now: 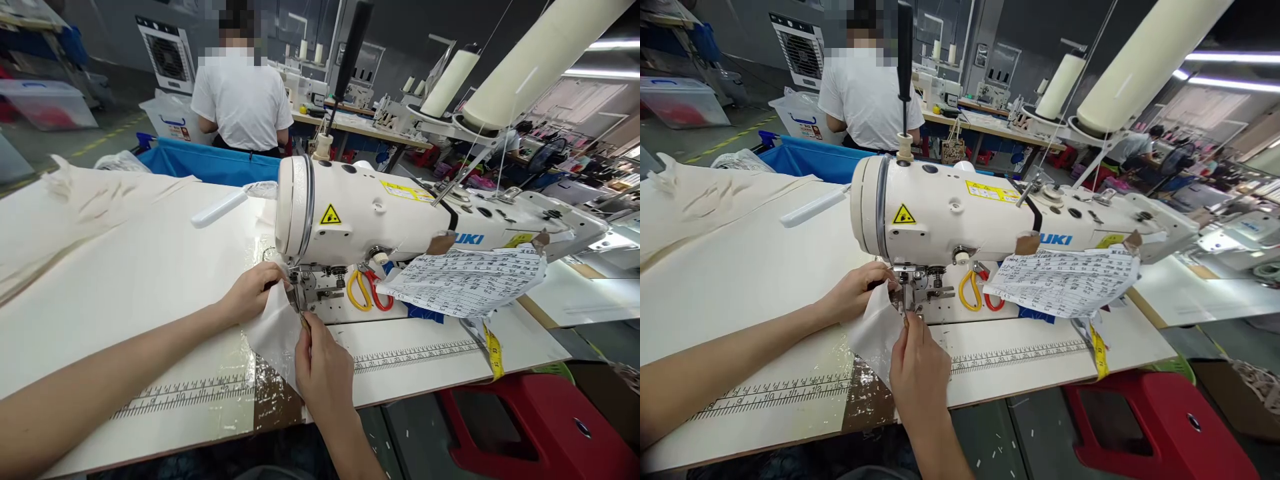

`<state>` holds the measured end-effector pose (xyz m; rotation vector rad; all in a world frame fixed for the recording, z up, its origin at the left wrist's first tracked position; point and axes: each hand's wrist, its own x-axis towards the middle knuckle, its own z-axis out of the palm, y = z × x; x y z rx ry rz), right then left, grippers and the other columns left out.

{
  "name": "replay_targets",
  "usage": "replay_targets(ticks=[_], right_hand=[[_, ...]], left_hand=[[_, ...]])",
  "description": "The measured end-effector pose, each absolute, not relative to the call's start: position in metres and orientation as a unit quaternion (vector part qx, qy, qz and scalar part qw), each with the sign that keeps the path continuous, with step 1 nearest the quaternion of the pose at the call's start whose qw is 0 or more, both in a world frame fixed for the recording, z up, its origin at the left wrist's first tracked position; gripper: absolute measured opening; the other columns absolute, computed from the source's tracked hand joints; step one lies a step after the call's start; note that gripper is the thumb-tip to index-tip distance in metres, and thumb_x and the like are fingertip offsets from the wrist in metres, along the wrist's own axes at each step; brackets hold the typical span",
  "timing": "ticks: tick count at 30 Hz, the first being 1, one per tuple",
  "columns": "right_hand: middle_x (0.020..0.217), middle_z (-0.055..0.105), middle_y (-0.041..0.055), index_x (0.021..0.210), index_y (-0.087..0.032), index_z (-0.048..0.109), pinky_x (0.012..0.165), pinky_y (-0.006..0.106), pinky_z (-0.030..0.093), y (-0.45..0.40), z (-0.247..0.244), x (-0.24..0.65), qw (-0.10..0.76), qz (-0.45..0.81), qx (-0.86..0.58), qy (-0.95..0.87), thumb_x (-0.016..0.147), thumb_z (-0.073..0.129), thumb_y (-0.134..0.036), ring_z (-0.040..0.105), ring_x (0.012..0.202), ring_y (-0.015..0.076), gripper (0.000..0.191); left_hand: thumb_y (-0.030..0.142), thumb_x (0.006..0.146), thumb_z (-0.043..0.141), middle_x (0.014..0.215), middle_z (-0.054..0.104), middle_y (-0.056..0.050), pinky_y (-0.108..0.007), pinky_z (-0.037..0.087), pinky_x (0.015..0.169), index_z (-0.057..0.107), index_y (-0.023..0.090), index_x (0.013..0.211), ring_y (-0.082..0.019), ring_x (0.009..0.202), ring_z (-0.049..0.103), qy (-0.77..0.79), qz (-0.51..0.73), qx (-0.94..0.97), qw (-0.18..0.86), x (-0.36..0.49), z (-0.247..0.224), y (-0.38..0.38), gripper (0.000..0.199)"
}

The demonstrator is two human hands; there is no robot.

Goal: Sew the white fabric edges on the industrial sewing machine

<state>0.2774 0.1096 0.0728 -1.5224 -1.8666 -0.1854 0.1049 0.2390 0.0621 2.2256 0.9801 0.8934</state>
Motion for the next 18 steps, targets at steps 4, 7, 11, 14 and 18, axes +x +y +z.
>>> replay_targets(ticks=[4,7,11,14,18], right_hand=[[0.093,0.077,0.0076,0.109,-0.006,0.068,0.047,0.024,0.048,0.1099,0.073,0.2771,0.356,-0.082,-0.588,-0.722,0.106,0.026,-0.019,0.073,0.065,0.0153,0.045],[0.094,0.077,0.0072,0.109,-0.006,0.068,0.048,0.024,0.048,0.1099,0.0727,0.2769,0.35,-0.088,-0.591,-0.722,0.107,0.024,-0.02,0.073,0.065,0.0149,0.046],[0.094,0.077,0.0071,0.11,-0.007,0.068,0.048,0.024,0.047,0.1099,0.072,0.2762,0.345,-0.095,-0.592,-0.722,0.108,0.023,-0.021,0.073,0.066,0.015,0.048],[0.095,0.077,0.007,0.111,-0.007,0.068,0.048,0.024,0.048,0.1099,0.0709,0.2755,0.344,-0.095,-0.593,-0.722,0.109,0.022,-0.022,0.074,0.068,0.015,0.049],[0.095,0.077,0.0064,0.112,-0.008,0.068,0.047,0.025,0.047,0.1101,0.0688,0.2752,0.343,-0.097,-0.593,-0.722,0.109,0.021,-0.023,0.073,0.067,0.0149,0.049]], left_hand=[[0.032,0.095,0.053,0.094,0.069,-0.005,-0.032,0.051,0.081,0.069,0.018,0.086,-0.021,0.092,0.063,0.355,0.333,0.833,0.263,0.1046,0.0614,0.2393,0.023],[0.03,0.095,0.053,0.094,0.069,-0.005,-0.032,0.051,0.08,0.069,0.018,0.087,-0.02,0.092,0.062,0.353,0.336,0.834,0.26,0.1042,0.0609,0.2391,0.022],[0.029,0.096,0.053,0.093,0.069,-0.004,-0.031,0.05,0.08,0.069,0.018,0.089,-0.02,0.092,0.062,0.353,0.336,0.834,0.259,0.1039,0.0599,0.2396,0.02],[0.03,0.095,0.055,0.094,0.068,-0.005,-0.033,0.05,0.079,0.069,0.018,0.088,-0.021,0.092,0.061,0.356,0.323,0.838,0.257,0.1041,0.06,0.2401,0.02],[0.029,0.094,0.055,0.092,0.066,-0.006,-0.033,0.049,0.078,0.067,0.018,0.087,-0.021,0.09,0.06,0.366,0.315,0.839,0.25,0.1052,0.0598,0.2404,0.018]])
